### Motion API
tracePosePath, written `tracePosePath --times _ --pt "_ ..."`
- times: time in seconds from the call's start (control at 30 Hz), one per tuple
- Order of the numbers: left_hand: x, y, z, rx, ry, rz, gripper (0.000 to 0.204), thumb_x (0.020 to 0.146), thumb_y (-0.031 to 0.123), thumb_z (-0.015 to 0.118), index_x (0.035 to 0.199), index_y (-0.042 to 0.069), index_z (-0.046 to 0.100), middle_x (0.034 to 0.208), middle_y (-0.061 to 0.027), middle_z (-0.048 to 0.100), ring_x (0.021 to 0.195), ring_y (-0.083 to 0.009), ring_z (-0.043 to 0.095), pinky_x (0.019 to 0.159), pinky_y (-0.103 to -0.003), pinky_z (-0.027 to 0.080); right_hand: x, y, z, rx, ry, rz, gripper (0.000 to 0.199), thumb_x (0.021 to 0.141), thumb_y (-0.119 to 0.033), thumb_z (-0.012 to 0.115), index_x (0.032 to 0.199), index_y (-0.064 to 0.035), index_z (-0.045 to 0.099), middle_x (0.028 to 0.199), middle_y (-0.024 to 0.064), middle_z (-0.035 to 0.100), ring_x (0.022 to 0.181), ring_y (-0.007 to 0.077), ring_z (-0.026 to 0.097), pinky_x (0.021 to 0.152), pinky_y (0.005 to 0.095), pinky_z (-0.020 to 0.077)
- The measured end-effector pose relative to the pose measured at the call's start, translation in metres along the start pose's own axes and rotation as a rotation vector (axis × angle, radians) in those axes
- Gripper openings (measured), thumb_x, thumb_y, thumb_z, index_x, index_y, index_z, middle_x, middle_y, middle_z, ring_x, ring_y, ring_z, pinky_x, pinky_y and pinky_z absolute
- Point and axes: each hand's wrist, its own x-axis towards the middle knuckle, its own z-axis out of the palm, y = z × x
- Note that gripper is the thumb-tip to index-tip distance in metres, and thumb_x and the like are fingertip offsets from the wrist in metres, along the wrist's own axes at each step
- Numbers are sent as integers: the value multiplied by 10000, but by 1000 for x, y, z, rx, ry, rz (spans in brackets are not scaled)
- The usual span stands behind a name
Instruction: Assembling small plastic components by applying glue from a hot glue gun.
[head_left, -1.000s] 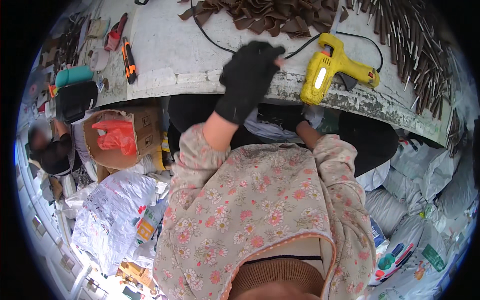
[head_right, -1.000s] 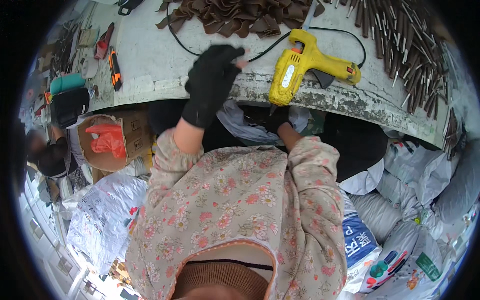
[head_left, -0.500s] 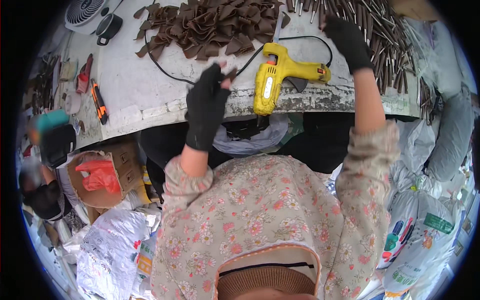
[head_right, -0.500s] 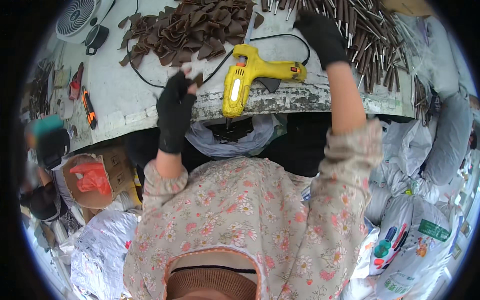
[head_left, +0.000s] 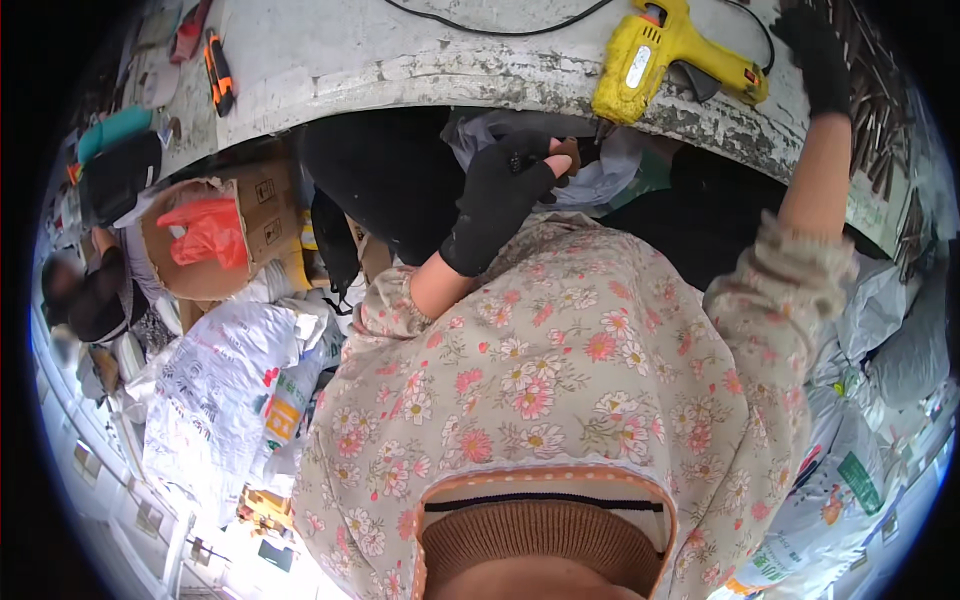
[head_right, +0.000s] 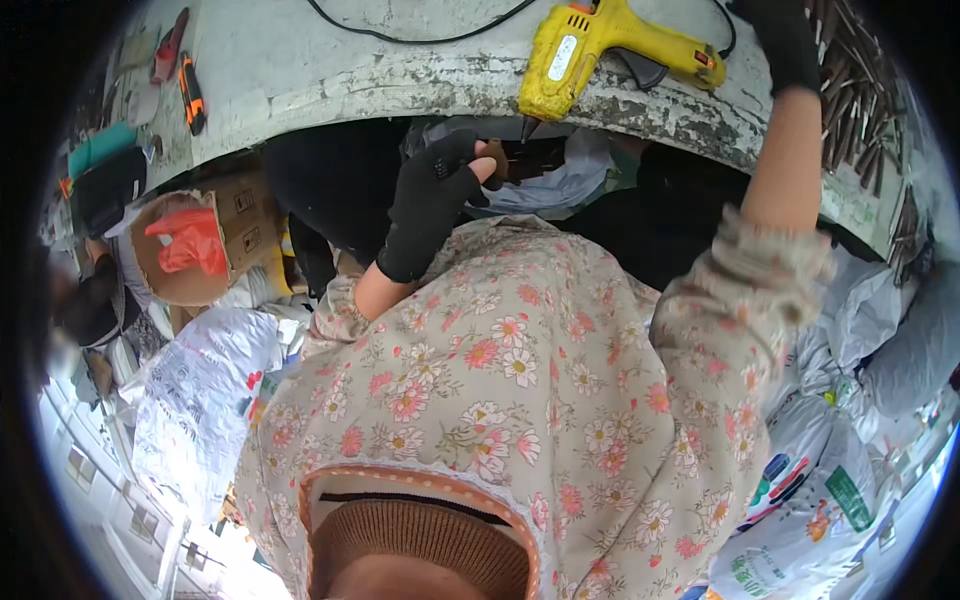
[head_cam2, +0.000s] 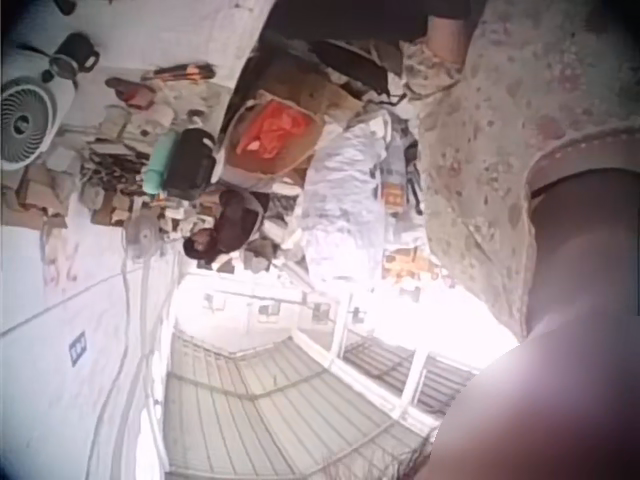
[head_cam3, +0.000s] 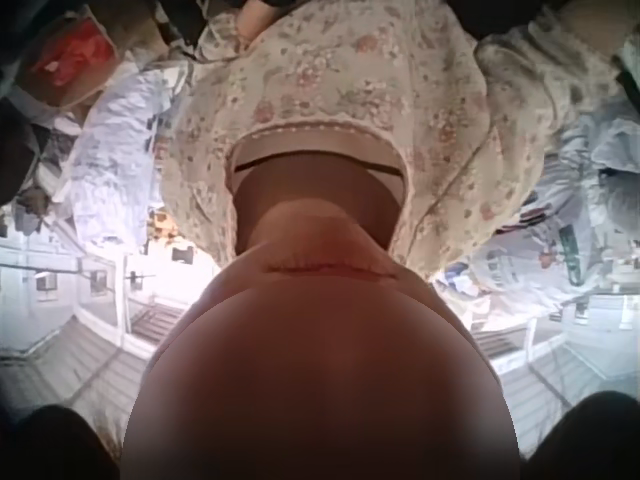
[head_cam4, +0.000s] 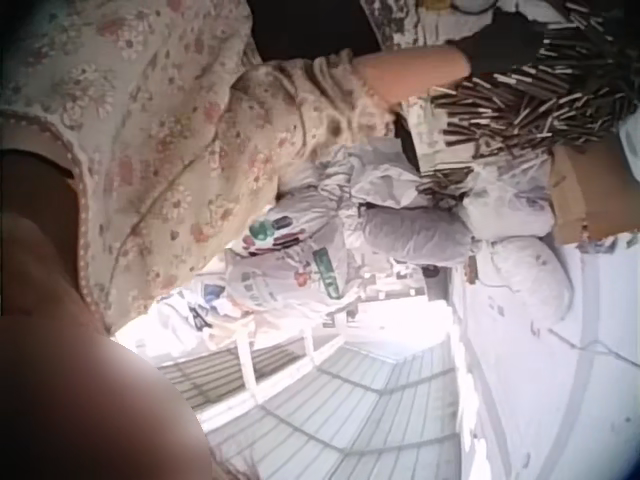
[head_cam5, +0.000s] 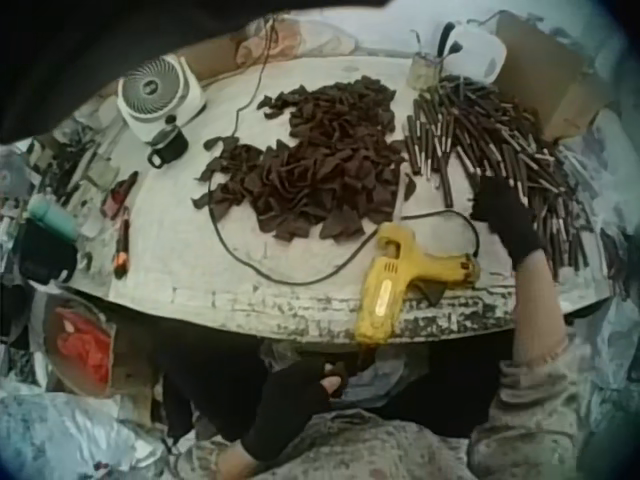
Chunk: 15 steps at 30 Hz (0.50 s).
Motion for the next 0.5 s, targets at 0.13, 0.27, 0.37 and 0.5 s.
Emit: tracePosePath --times 0.13,0.27,0.37,0.5 --pt "3 -1 6 88 -75 -29 235 817 103 677 1018 -6 625 845 -32 635 716 -63 575 573 -204 454 -73 11 24 38 -103 -193 473 808 -31 577 1273 -50 492 1187 40 583 828 88 577 730 230 468" --pt "3 2 11 65 -86 -120 232 823 127 677 1011 4 622 793 -29 642 645 -44 558 549 -193 429 -130 -17 69 -834 -70 -311 621 767 -200 718 1298 -15 455 1269 147 525 1116 252 554 890 321 452" --pt "3 4 15 58 -90 -147 227 829 140 671 1010 13 617 778 -30 644 616 -41 547 527 -189 411 -137 -32 81 -913 -43 -253 657 740 -254 740 1289 -16 468 1256 183 522 1113 271 555 901 331 445" --pt "4 3 20 -32 -67 -89 210 840 139 654 1008 19 611 764 -35 643 604 -45 542 514 -187 400 -127 -31 73 -839 -108 -183 656 737 -289 742 1287 -44 483 1260 166 528 1106 263 559 910 328 439"
